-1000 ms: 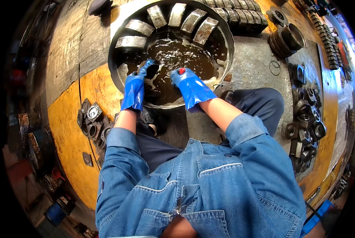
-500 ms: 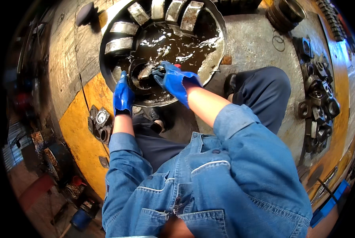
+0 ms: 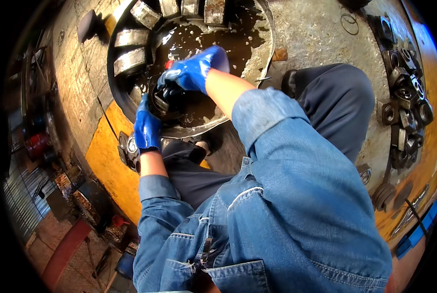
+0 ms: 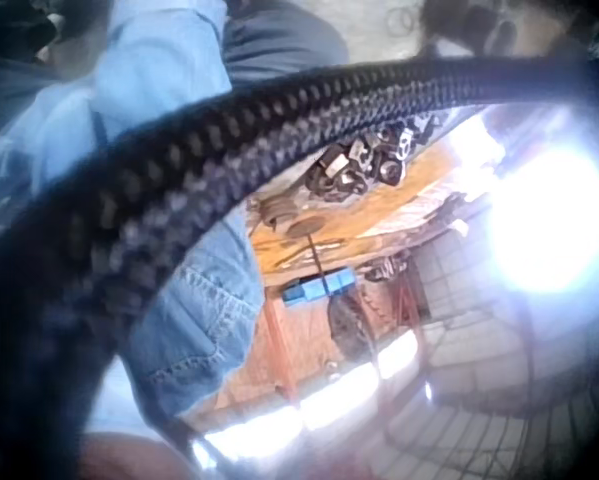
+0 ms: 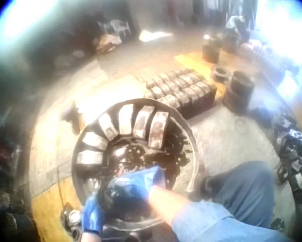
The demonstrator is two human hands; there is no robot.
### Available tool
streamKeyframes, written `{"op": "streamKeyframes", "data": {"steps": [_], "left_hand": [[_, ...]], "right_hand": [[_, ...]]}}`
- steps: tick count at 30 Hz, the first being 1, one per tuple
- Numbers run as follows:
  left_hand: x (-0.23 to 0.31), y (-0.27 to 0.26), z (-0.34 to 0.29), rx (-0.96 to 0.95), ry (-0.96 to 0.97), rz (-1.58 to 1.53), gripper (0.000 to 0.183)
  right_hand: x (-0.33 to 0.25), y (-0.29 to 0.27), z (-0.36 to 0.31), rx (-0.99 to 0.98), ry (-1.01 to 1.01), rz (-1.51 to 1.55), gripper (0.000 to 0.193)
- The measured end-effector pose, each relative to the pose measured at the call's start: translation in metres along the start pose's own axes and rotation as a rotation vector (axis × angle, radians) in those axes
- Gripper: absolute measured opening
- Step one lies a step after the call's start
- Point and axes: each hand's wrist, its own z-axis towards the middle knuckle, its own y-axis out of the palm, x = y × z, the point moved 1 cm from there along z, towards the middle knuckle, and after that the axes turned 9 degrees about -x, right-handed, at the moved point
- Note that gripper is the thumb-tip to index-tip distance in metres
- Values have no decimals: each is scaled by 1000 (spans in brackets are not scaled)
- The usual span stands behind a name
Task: The person cleans metal components by scrubbing them with a brush inside a tub of fluid, then wipes the parts and places them on the ground.
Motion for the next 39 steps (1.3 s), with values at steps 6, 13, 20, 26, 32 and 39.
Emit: {"op": "streamKeyframes", "data": {"steps": [6, 13, 20, 26, 32, 39], "left_hand": [[18, -4, -6, 54, 137, -111, 54], [38, -18, -10, -73, 78, -420, 39], [23, -5, 11, -129, -269, -1213, 42], [19, 7, 22, -129, -339, -1257, 41], [2, 23, 37, -161, -333, -1334, 44], [-5, 22, 34, -152, -365, -1371, 41]], "right_hand": [[-18, -38, 11, -139, 157, -3, 28], [-43, 18, 14, -713, -213, -857, 21], [-57, 20, -4, -425, -295, -871, 25], [-47, 37, 8, -311, -53, -809, 29], [-43, 46, 37, -436, 439, -694, 25], [-58, 15, -10, 24, 442, 173, 28]]}}
